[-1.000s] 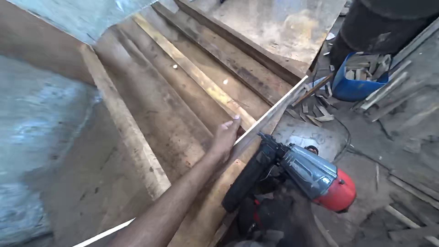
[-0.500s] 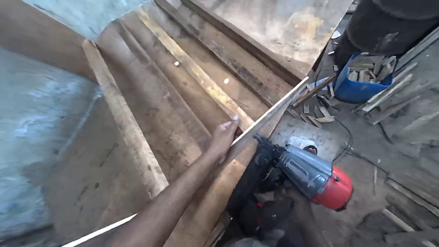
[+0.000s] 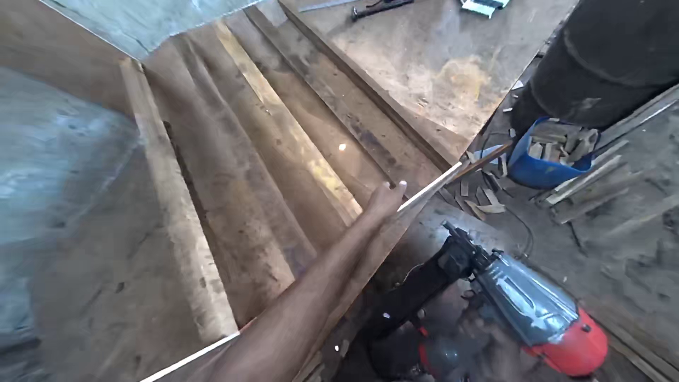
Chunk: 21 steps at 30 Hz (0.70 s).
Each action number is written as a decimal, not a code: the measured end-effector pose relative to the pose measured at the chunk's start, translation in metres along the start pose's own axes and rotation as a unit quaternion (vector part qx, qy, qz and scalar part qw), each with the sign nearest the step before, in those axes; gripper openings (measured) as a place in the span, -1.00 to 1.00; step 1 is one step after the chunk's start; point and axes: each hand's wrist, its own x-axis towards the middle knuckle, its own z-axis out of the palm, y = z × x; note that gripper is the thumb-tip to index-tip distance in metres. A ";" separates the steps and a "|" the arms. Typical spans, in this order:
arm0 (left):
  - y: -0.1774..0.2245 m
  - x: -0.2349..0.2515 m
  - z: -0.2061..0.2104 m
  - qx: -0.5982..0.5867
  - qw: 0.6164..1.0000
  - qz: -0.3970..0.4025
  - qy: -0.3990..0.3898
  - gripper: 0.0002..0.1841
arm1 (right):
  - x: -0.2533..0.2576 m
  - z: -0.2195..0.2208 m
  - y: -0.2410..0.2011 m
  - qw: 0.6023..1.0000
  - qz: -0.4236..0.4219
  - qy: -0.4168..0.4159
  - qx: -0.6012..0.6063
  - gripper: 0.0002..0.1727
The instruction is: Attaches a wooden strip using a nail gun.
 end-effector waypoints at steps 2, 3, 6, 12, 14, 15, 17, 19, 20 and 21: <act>0.012 0.018 0.008 -0.095 0.988 -0.115 -0.031 -0.34 | 0.004 -0.006 -0.012 1.000 -0.003 0.019 -0.013 -0.72; 0.012 0.025 0.011 -0.133 0.980 -0.140 -0.038 -0.33 | 0.006 -0.008 -0.017 1.000 -0.002 0.023 -0.016 -0.73; 0.009 0.037 0.015 -0.202 0.966 -0.157 -0.033 -0.32 | 0.015 -0.012 -0.032 1.000 0.000 0.020 -0.020 -0.73; 0.020 0.007 0.002 -0.252 0.959 -0.132 0.001 -0.47 | 0.028 -0.020 -0.054 1.000 -0.001 0.024 -0.015 -0.68; 0.017 -0.003 0.001 -0.252 0.962 -0.101 0.035 -0.57 | 0.031 -0.020 -0.057 0.999 -0.002 0.030 -0.016 -0.64; 0.015 -0.006 0.003 -0.241 0.966 -0.077 0.048 -0.60 | 0.034 -0.020 -0.058 1.000 -0.002 0.029 -0.013 -0.63; 0.010 -0.006 0.004 -0.221 0.973 -0.034 0.051 -0.69 | 0.037 -0.021 -0.058 0.999 -0.001 0.030 -0.016 -0.61; 0.005 -0.003 0.004 -0.223 0.974 -0.013 0.040 -0.79 | 0.037 -0.021 -0.055 1.000 -0.005 0.024 -0.013 -0.64; 0.003 -0.002 0.003 -0.224 0.974 -0.013 0.036 -0.82 | 0.036 -0.021 -0.053 1.000 -0.007 0.016 -0.009 -0.64; 0.002 -0.002 0.002 -0.223 0.974 -0.016 0.034 -0.83 | 0.035 -0.020 -0.051 1.000 -0.007 0.007 -0.007 -0.64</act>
